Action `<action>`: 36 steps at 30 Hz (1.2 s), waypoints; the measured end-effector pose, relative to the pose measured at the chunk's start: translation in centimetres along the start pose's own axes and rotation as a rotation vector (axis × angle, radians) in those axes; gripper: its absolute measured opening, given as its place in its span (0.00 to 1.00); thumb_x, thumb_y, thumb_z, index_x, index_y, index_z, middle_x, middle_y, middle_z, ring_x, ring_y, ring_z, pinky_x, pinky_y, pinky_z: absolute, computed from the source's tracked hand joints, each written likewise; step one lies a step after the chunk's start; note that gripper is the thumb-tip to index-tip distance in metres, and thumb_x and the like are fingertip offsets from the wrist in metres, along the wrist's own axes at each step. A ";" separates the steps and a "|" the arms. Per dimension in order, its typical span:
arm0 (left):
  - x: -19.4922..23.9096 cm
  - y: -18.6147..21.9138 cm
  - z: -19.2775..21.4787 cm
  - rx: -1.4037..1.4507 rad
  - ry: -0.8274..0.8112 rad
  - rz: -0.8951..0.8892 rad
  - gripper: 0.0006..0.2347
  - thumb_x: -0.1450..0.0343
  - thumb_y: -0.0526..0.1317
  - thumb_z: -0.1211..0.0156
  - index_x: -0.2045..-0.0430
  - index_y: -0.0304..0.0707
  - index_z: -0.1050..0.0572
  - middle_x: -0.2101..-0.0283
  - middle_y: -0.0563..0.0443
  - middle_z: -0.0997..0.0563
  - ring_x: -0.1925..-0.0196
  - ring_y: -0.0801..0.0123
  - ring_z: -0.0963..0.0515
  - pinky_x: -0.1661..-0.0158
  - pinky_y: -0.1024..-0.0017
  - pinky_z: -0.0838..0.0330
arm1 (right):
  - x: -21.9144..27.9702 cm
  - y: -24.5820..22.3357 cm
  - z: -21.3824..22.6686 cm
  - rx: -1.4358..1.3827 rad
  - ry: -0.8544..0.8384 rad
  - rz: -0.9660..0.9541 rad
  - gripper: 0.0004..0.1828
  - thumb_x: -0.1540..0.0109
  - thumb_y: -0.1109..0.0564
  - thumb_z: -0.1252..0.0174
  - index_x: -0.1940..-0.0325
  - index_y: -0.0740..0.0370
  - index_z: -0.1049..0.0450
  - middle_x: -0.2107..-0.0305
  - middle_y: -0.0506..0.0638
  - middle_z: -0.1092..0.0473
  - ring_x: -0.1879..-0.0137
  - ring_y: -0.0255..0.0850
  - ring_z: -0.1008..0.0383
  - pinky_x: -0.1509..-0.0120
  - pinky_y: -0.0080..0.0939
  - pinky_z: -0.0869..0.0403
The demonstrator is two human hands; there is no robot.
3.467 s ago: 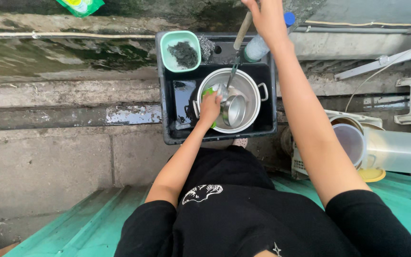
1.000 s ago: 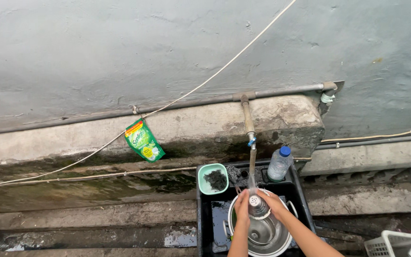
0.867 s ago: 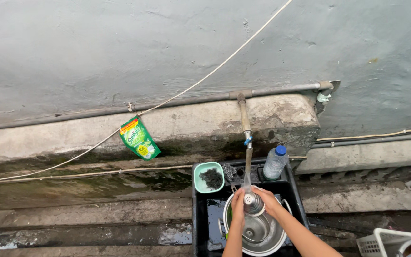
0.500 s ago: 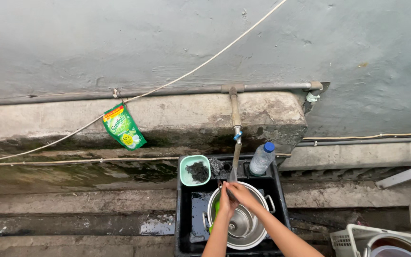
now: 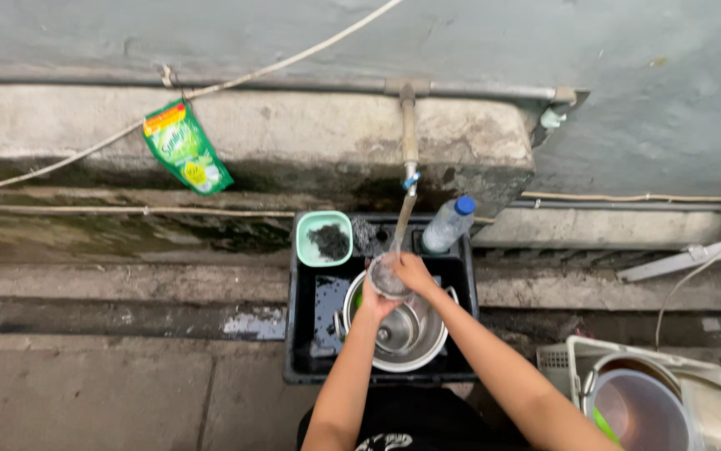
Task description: The person wipes a countertop with a cloth, then moves to an outdoor sink area to wash kitchenware. They rinse a metal strainer under running water and scrub it with a sponge, then proceed to wash a metal pot.
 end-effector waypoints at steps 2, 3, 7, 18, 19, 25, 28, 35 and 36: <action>-0.5 0.0 0.1 -0.012 -0.033 0.018 0.28 0.29 0.66 0.51 0.47 0.45 0.25 0.45 0.44 0.21 0.44 0.49 0.22 0.43 0.44 0.30 | 1.3 -3.0 -1.7 0.036 -0.063 0.367 0.11 0.36 0.54 0.43 0.61 0.63 0.19 0.67 0.57 0.20 0.59 0.47 0.18 0.52 0.45 0.22; -0.5 0.0 0.2 -0.024 -0.036 0.021 0.31 0.30 0.68 0.50 0.47 0.43 0.26 0.45 0.41 0.22 0.44 0.46 0.23 0.42 0.42 0.31 | 1.6 -2.4 -2.7 0.171 -0.142 0.340 0.11 0.38 0.53 0.41 0.63 0.64 0.19 0.68 0.58 0.21 0.61 0.51 0.19 0.54 0.48 0.24; 0.2 -0.4 1.0 -0.074 0.081 0.021 0.31 0.33 0.68 0.51 0.46 0.48 0.25 0.43 0.44 0.22 0.42 0.49 0.23 0.42 0.40 0.33 | 1.8 -2.0 0.2 0.492 -0.015 0.153 0.14 0.36 0.51 0.41 0.65 0.65 0.19 0.68 0.62 0.24 0.61 0.57 0.20 0.56 0.49 0.23; 1.1 0.2 -1.6 -0.041 0.034 -0.052 0.29 0.33 0.65 0.49 0.46 0.46 0.26 0.43 0.43 0.23 0.42 0.47 0.23 0.41 0.39 0.33 | 1.6 -3.7 1.2 -0.267 -0.284 0.039 0.17 0.35 0.51 0.43 0.46 0.60 0.21 0.58 0.53 0.21 0.54 0.36 0.19 0.46 0.41 0.21; 1.0 0.0 -1.3 -0.040 0.040 -0.043 0.29 0.33 0.65 0.50 0.46 0.45 0.26 0.44 0.42 0.23 0.42 0.47 0.23 0.42 0.39 0.33 | 2.1 -3.8 0.2 -0.415 -0.364 0.011 0.17 0.33 0.50 0.42 0.45 0.60 0.21 0.55 0.51 0.21 0.52 0.35 0.20 0.43 0.41 0.22; -1.3 0.4 1.9 -0.067 0.078 -0.112 0.30 0.32 0.66 0.52 0.47 0.43 0.25 0.46 0.44 0.22 0.45 0.52 0.23 0.46 0.45 0.32 | 5.3 -10.7 2.5 0.156 -0.073 0.546 0.17 0.33 0.56 0.42 0.42 0.62 0.22 0.56 0.62 0.22 0.51 0.53 0.22 0.45 0.47 0.25; -1.7 1.0 3.3 -0.063 0.085 -0.179 0.30 0.29 0.67 0.51 0.49 0.39 0.24 0.50 0.42 0.21 0.48 0.52 0.22 0.48 0.51 0.30 | 6.1 -8.4 -0.3 0.182 -0.342 0.326 0.12 0.39 0.54 0.40 0.54 0.61 0.20 0.67 0.56 0.21 0.61 0.49 0.18 0.51 0.45 0.22; -1.9 1.5 2.3 -0.116 -0.013 -0.229 0.24 0.26 0.63 0.46 0.53 0.40 0.25 0.51 0.45 0.21 0.48 0.55 0.22 0.46 0.53 0.28 | 6.8 -10.8 0.6 0.296 -0.059 0.522 0.16 0.44 0.60 0.40 0.52 0.65 0.28 0.64 0.61 0.26 0.56 0.59 0.25 0.50 0.53 0.26; -1.8 1.7 2.0 -0.064 -0.064 -0.246 0.24 0.23 0.63 0.44 0.53 0.37 0.26 0.50 0.43 0.21 0.48 0.53 0.22 0.44 0.54 0.28 | 6.0 -9.1 0.1 0.303 -0.193 0.327 0.15 0.43 0.58 0.40 0.54 0.65 0.28 0.67 0.59 0.26 0.58 0.57 0.23 0.51 0.52 0.26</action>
Point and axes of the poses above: each hand's wrist, its own x-axis away from the middle knuckle, its own z-axis out of the back of the hand, y = z × x, the point moved 10 cm from there along -x, towards the middle knuckle
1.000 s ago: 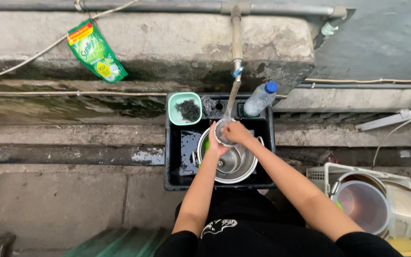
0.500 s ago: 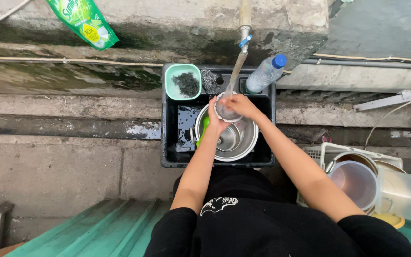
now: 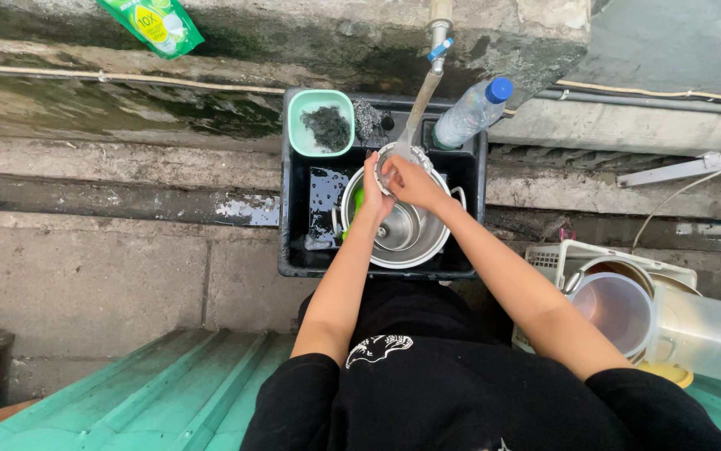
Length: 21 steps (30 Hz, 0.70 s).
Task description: The person wipes a countertop with a cloth, then moves to an outdoor sink area to wash kitchenware. They rinse a metal strainer under running water and scrub it with a sponge, then proceed to wash a metal pot.
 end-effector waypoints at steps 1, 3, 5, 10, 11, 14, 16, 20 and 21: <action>0.4 -0.3 0.6 -0.044 0.048 0.018 0.23 0.26 0.62 0.43 0.53 0.41 0.25 0.51 0.46 0.21 0.48 0.55 0.21 0.44 0.54 0.28 | 0.1 1.6 -1.3 -0.038 -0.159 -0.169 0.13 0.42 0.57 0.39 0.55 0.64 0.28 0.70 0.58 0.26 0.60 0.54 0.22 0.52 0.52 0.25; 1.3 -0.2 0.6 -0.136 0.136 0.050 0.22 0.32 0.60 0.43 0.52 0.48 0.24 0.52 0.52 0.20 0.49 0.60 0.21 0.46 0.53 0.27 | -0.7 -0.5 1.0 0.124 0.057 0.021 0.14 0.44 0.60 0.39 0.54 0.64 0.27 0.63 0.61 0.26 0.54 0.58 0.26 0.50 0.54 0.27; 2.4 0.8 0.1 -0.138 0.232 0.026 0.21 0.31 0.61 0.43 0.55 0.46 0.25 0.54 0.53 0.21 0.51 0.63 0.22 0.49 0.51 0.28 | 0.1 -1.6 0.7 0.098 0.104 0.119 0.12 0.43 0.61 0.40 0.56 0.65 0.28 0.61 0.61 0.26 0.51 0.58 0.26 0.48 0.54 0.27; 3.3 1.2 -1.4 -0.136 0.168 0.041 0.22 0.33 0.60 0.42 0.54 0.46 0.24 0.52 0.52 0.21 0.49 0.64 0.22 0.48 0.59 0.27 | 0.0 0.3 -1.0 0.082 -0.055 -0.141 0.08 0.42 0.59 0.41 0.59 0.62 0.26 0.64 0.58 0.24 0.55 0.54 0.23 0.50 0.51 0.26; 3.1 0.4 -1.0 -0.142 0.179 0.036 0.21 0.33 0.59 0.41 0.53 0.47 0.25 0.51 0.54 0.22 0.48 0.65 0.22 0.48 0.57 0.27 | 0.0 -0.7 -0.3 0.091 0.054 -0.059 0.09 0.43 0.60 0.41 0.59 0.64 0.27 0.64 0.59 0.25 0.55 0.56 0.24 0.50 0.52 0.27; 2.3 0.1 0.9 -0.155 0.193 0.026 0.22 0.30 0.59 0.41 0.50 0.44 0.26 0.49 0.50 0.24 0.47 0.63 0.23 0.49 0.56 0.27 | 0.2 -1.3 0.1 0.001 0.186 0.071 0.10 0.44 0.62 0.40 0.60 0.65 0.27 0.64 0.59 0.25 0.56 0.56 0.24 0.51 0.53 0.27; 2.0 0.4 1.0 -0.154 0.154 0.023 0.23 0.29 0.58 0.41 0.48 0.42 0.26 0.47 0.47 0.23 0.46 0.59 0.23 0.48 0.55 0.27 | -0.2 1.2 -1.8 -0.213 0.009 -0.011 0.07 0.41 0.60 0.40 0.60 0.63 0.26 0.65 0.56 0.23 0.57 0.50 0.20 0.51 0.48 0.25; 2.3 0.8 0.5 -0.143 0.132 0.021 0.22 0.30 0.55 0.43 0.47 0.44 0.27 0.46 0.44 0.22 0.42 0.54 0.22 0.45 0.51 0.26 | -0.4 3.7 -0.8 -0.140 0.153 -0.044 0.13 0.42 0.62 0.43 0.54 0.60 0.22 0.61 0.58 0.24 0.57 0.49 0.21 0.49 0.45 0.23; 2.2 0.9 0.7 -0.138 0.158 0.019 0.21 0.30 0.55 0.43 0.47 0.45 0.27 0.46 0.45 0.21 0.42 0.54 0.22 0.45 0.51 0.27 | -0.5 3.8 -1.9 -0.249 0.053 -0.059 0.12 0.41 0.61 0.43 0.54 0.60 0.23 0.62 0.57 0.23 0.56 0.48 0.20 0.49 0.44 0.23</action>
Point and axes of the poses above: each hand's wrist, its own x-axis away from the middle knuckle, its own z-axis out of the back of the hand, y = z × x, the point moved 10 cm from there along -x, towards the middle knuckle
